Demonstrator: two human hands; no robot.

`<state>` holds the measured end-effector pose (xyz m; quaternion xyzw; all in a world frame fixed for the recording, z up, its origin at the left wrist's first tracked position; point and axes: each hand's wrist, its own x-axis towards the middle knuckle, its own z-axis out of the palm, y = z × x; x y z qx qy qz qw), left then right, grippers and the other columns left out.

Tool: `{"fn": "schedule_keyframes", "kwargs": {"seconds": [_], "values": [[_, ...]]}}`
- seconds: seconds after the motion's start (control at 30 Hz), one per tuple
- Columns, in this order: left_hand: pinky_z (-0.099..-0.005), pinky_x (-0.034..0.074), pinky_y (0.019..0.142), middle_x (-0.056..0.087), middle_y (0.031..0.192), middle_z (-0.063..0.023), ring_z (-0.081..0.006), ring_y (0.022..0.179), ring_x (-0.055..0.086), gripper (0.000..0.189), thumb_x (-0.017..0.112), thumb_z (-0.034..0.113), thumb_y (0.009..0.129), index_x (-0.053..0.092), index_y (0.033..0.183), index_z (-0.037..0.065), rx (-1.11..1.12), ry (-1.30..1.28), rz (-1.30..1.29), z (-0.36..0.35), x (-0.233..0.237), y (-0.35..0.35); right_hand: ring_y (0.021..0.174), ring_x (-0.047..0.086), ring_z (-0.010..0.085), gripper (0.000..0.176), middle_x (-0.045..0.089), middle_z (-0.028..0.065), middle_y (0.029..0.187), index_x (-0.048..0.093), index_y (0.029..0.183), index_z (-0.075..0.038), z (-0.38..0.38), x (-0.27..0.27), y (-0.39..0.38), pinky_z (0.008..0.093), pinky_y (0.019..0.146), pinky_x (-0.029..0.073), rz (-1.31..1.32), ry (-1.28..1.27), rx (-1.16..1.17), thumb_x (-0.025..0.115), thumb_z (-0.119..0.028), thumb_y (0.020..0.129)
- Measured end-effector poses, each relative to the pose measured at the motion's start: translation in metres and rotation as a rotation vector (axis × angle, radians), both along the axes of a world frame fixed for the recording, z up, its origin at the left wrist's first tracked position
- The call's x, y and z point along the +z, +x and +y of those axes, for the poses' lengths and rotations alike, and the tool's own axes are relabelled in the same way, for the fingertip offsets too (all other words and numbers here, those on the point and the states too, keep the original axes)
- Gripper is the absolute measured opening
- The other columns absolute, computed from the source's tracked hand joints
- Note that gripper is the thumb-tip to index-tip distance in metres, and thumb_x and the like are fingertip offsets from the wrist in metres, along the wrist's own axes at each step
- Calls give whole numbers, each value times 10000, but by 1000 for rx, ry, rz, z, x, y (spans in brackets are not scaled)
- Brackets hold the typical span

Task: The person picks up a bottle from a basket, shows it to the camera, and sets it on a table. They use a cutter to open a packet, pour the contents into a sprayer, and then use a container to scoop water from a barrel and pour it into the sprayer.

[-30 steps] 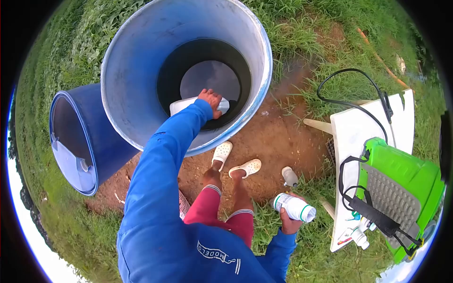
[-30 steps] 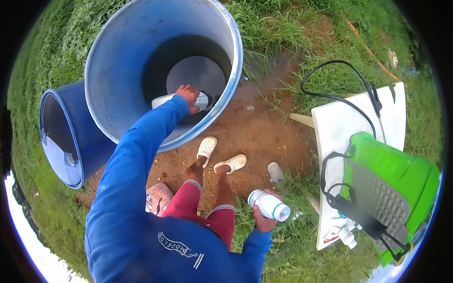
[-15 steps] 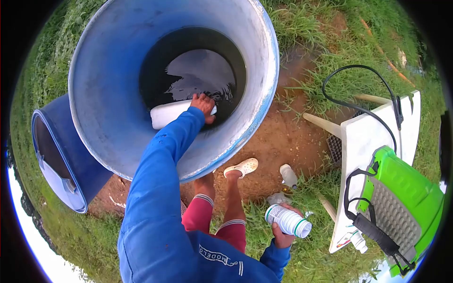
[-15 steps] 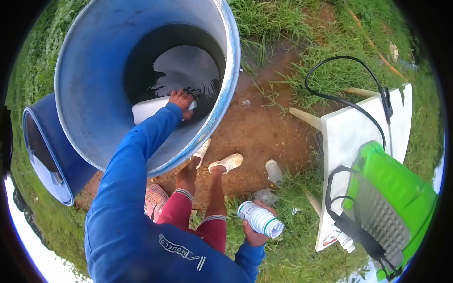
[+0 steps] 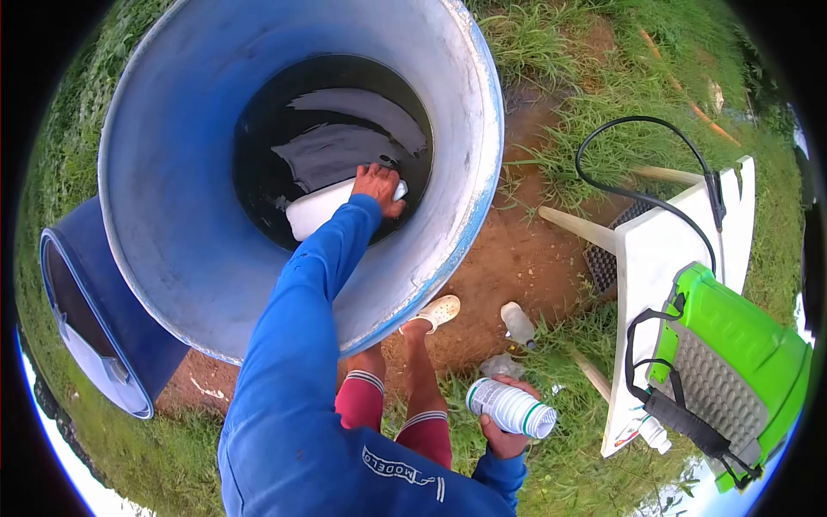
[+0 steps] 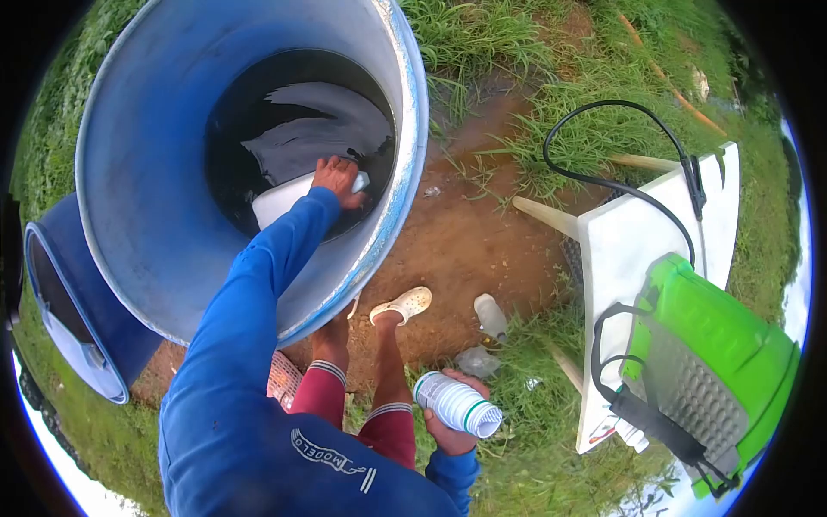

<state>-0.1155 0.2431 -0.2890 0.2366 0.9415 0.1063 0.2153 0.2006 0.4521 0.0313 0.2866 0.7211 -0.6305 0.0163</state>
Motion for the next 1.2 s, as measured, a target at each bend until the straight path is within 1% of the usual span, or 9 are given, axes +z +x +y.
{"fn": "schedule_keyframes", "kwargs": {"seconds": [0.27, 0.57, 0.7, 0.8, 0.9, 1.03, 1.1, 1.17, 1.2], "values": [[-459, 384, 932, 639, 1128, -158, -333, 1090, 537, 573, 714, 425, 676, 618, 1102, 54, -16, 39, -42, 4, 13, -7, 1143, 575, 283, 713, 581, 187, 1220, 405, 1265, -22, -8, 17, -2, 423, 984, 472, -5, 2, 17, 823, -168, 707], [-495, 503, 841, 658, 921, -248, -427, 929, 596, 473, 728, 302, 573, 649, 943, 18, 42, 257, -112, -78, 93, -1, 1075, 616, 228, 667, 615, 146, 1185, 484, 1222, -9, -4, 80, -2, 366, 930, 508, 69, 0, -71, 833, -155, 673], [-507, 496, 840, 643, 915, -259, -453, 906, 599, 484, 731, 325, 587, 612, 927, 2, 183, 337, 93, -115, 144, 9, 1040, 630, 195, 637, 644, 113, 1134, 512, 1204, -12, 6, 116, 6, 344, 913, 512, 131, 59, -97, 839, -154, 677], [-530, 480, 840, 631, 964, -250, -451, 919, 596, 661, 730, 313, 565, 597, 1114, -31, 303, 334, 151, -129, 219, 10, 1005, 634, 162, 589, 654, 85, 1085, 561, 1170, -26, 19, 140, 20, 320, 876, 517, 174, 37, -55, 846, -137, 667], [-466, 489, 648, 594, 748, -201, -442, 696, 595, 337, 667, 223, 569, 569, 814, 13, 295, 591, 239, -100, 367, 19, 983, 639, 154, 572, 663, 74, 1057, 574, 1153, -31, 33, 164, 34, 312, 858, 520, 235, -42, -144, 846, -134, 660], [-419, 466, 587, 557, 665, -165, -391, 586, 548, 243, 622, 167, 575, 520, 741, 21, 176, 781, 422, -61, 514, 17, 926, 654, 152, 511, 677, 68, 1005, 600, 1096, -27, 63, 191, 58, 316, 830, 532, 271, -3, -196, 844, -141, 662], [-370, 451, 584, 530, 639, -131, -303, 561, 520, 262, 632, 166, 573, 516, 740, 0, 108, 912, 944, -51, 531, -3, 924, 659, 152, 516, 682, 74, 1004, 607, 1098, -19, 86, 201, 70, 322, 830, 535, 297, 106, -170, 851, -151, 663], [-320, 425, 589, 497, 643, -86, -210, 580, 459, 287, 645, 161, 563, 504, 738, -17, 63, 977, 459, -16, 624, 2, 928, 663, 155, 542, 688, 81, 1007, 603, 1117, -12, 106, 204, 89, 327, 838, 534, 286, 132, -222, 858, -163, 664], [-304, 405, 580, 479, 645, -66, -178, 595, 437, 286, 644, 160, 555, 495, 727, -13, 38, 1028, 527, -2, 647, -3, 923, 669, 157, 548, 692, 78, 998, 604, 1121, -8, 119, 206, 96, 326, 835, 536, 316, 150, -219, 864, -171, 667]]}}
